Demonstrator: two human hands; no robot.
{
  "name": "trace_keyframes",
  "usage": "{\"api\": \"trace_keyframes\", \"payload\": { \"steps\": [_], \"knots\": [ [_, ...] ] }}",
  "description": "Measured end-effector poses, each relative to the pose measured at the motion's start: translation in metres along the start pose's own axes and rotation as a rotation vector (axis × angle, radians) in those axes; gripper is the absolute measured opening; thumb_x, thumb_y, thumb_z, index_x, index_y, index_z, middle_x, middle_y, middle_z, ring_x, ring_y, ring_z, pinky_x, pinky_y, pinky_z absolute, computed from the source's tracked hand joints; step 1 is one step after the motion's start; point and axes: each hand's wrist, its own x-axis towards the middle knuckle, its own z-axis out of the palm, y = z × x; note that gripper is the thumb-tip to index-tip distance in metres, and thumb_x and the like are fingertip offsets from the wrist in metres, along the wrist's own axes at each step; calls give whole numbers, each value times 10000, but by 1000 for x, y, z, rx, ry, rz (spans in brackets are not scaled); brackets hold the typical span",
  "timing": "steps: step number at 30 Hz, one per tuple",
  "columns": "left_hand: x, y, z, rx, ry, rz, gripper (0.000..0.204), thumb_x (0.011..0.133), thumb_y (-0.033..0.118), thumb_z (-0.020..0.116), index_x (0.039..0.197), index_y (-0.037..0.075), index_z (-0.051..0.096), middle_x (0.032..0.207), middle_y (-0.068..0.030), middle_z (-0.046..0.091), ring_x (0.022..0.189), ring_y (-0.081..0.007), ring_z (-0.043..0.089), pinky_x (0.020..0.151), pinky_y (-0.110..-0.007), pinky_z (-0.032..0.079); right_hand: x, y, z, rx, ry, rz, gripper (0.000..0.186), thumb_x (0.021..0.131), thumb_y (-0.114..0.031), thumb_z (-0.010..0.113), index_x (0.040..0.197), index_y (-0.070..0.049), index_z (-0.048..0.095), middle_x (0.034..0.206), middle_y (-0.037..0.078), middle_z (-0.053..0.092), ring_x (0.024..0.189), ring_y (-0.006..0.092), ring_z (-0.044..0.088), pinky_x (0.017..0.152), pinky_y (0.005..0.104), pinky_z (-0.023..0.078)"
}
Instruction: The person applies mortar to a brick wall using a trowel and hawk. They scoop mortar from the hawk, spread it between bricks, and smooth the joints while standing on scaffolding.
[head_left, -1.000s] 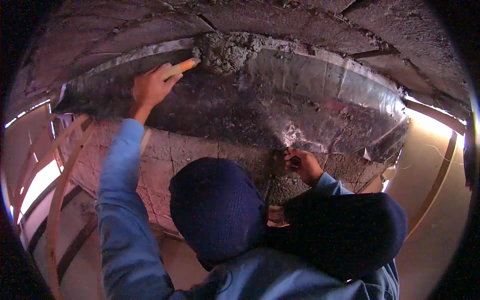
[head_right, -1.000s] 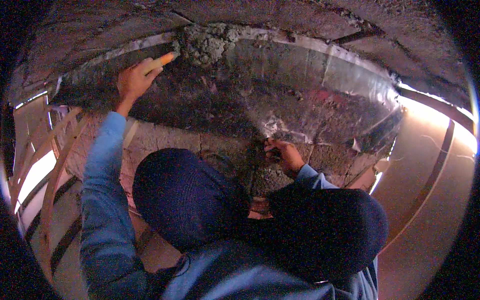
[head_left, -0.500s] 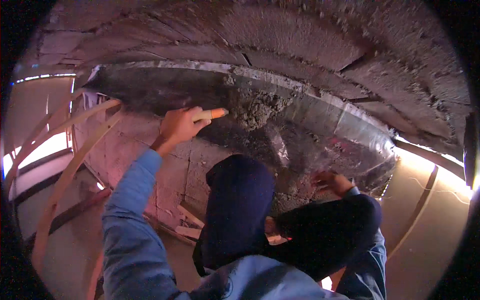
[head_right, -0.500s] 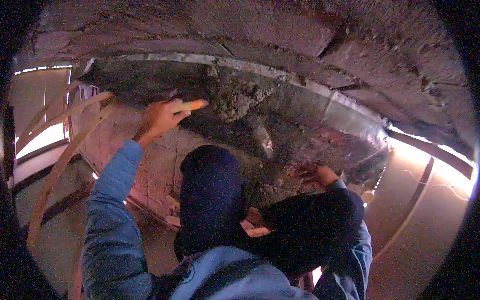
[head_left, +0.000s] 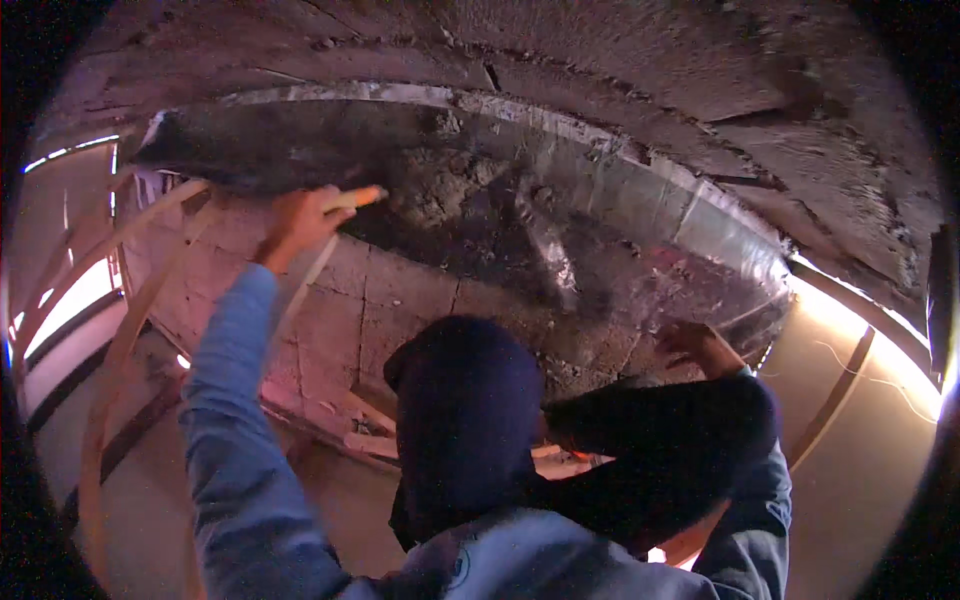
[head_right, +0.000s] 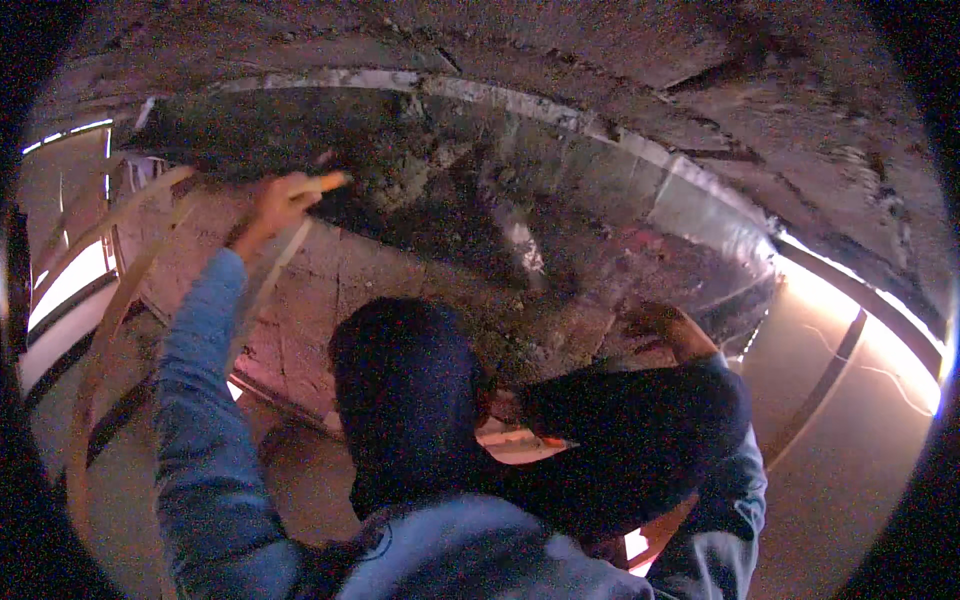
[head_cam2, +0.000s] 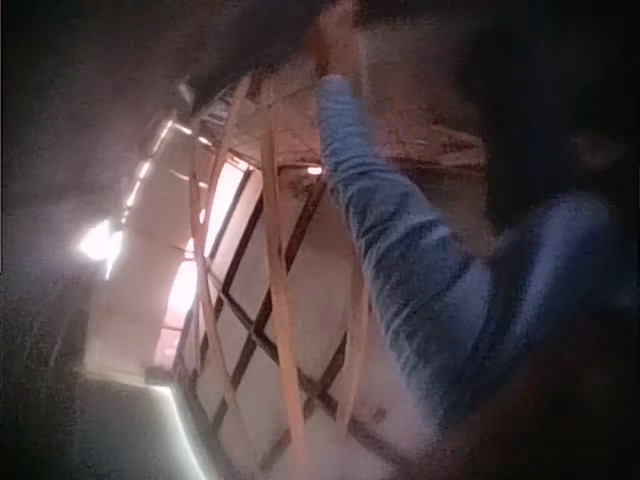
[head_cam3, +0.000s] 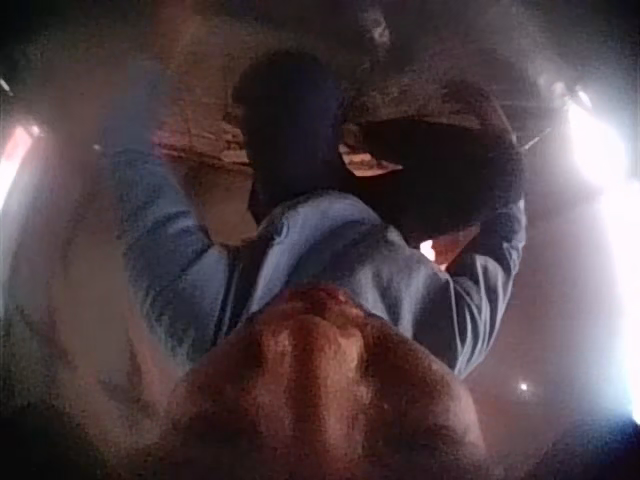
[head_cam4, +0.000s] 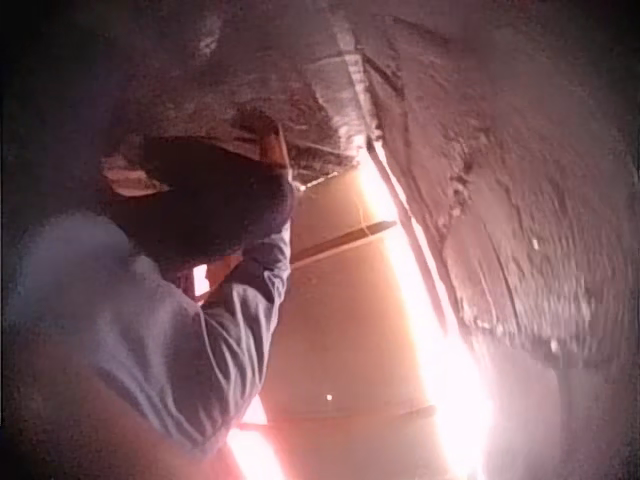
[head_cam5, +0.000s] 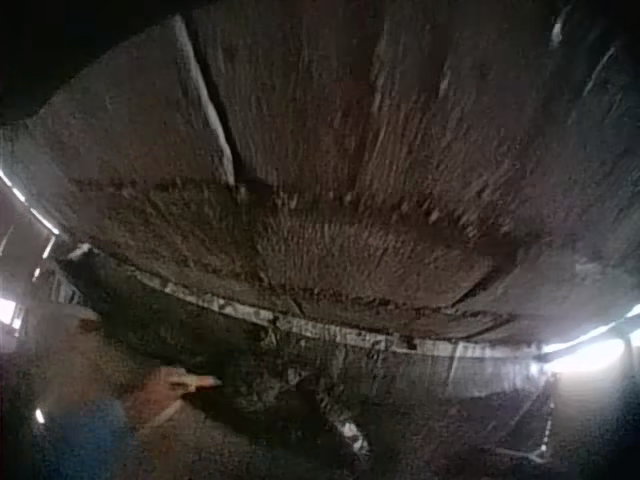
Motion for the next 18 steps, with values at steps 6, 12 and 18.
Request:
{"api": "trace_keyframes", "payload": {
  "steps": [6, 12, 18],
  "knots": [
    [75, -4, -42, 78, 67, 97, 393, 884, 502, 691, 996, 126, 674, 840, -150, 701, 796, -394, 681, 662, -492, 519, 12, 44, 0, 82, 201, 4, 417, 1037, -323, 516, 1255, 26, 589, 1184, 142, 652, 1103, 251, 651, 865, 432, 588],
    [114, -2, -57, 222, 210, 145, 417, 878, 543, 675, 983, 139, 681, 852, -138, 716, 784, -390, 687, 667, -518, 527, -2, 37, 1, 169, 163, -3, 433, 1031, -337, 522, 1283, 6, 599, 1169, 150, 689, 1018, 294, 683, 870, 428, 574],
    [92, 6, -37, 225, 181, 55, 428, 858, 562, 687, 1082, 198, 713, 873, -120, 734, 807, -372, 707, 688, -493, 558, 5, 83, -27, 257, 232, 101, 376, 1033, -318, 529, 1211, 2, 610, 1150, 155, 688, 1042, 283, 679, 852, 452, 577]
  ]
}}
